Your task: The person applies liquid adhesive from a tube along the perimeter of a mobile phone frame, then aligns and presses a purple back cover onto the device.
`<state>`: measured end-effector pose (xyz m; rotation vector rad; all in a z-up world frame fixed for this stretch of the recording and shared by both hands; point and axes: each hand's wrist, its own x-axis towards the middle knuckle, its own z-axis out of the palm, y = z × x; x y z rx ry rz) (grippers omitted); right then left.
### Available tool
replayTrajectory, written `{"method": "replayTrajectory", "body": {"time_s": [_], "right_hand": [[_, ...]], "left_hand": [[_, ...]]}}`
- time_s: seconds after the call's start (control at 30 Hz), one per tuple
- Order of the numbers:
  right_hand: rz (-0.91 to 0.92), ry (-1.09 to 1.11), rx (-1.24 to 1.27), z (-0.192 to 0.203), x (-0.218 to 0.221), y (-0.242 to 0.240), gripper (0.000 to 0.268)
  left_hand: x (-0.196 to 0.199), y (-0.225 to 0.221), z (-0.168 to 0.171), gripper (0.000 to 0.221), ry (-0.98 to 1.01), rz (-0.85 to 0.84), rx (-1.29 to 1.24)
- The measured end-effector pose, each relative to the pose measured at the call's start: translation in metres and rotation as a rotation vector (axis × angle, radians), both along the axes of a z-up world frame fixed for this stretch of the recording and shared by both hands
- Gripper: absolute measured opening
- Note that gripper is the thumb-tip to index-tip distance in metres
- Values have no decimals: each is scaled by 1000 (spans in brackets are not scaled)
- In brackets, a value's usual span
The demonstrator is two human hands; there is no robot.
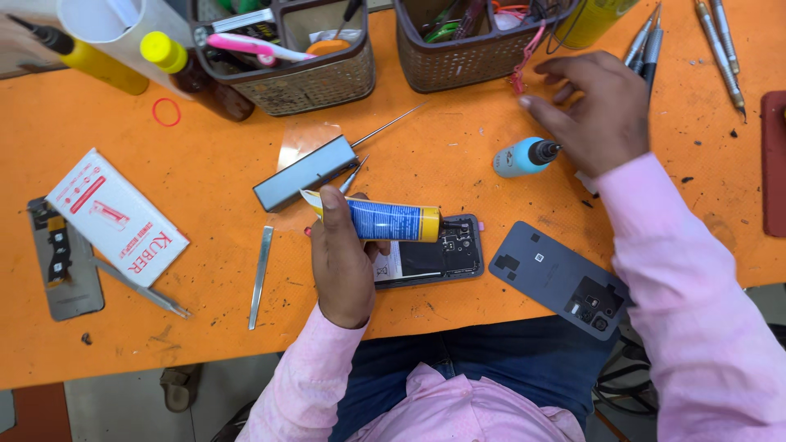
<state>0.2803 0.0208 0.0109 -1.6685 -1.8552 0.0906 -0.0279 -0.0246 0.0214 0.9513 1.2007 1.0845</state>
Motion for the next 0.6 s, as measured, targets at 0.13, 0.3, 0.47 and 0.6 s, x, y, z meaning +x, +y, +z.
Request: {"method": "replayTrajectory", "body": {"time_s": [0.13,0.3,0.47,0.6], "right_hand": [[-54,-29,-110,-23,5,22,18],[-40,485,-99,14,1,-24,11],[-189,616,-77,75,-41,-92,13],[-186,829,-192,79,-71,-115,15]], "left_hand": [[-5,0,7,62,-205,40,-65],[-10,3,6,58,-345,71,-186],[0,6,4,57,-417,67,-199],[15,6,2,57,-405,27,-208]]}}
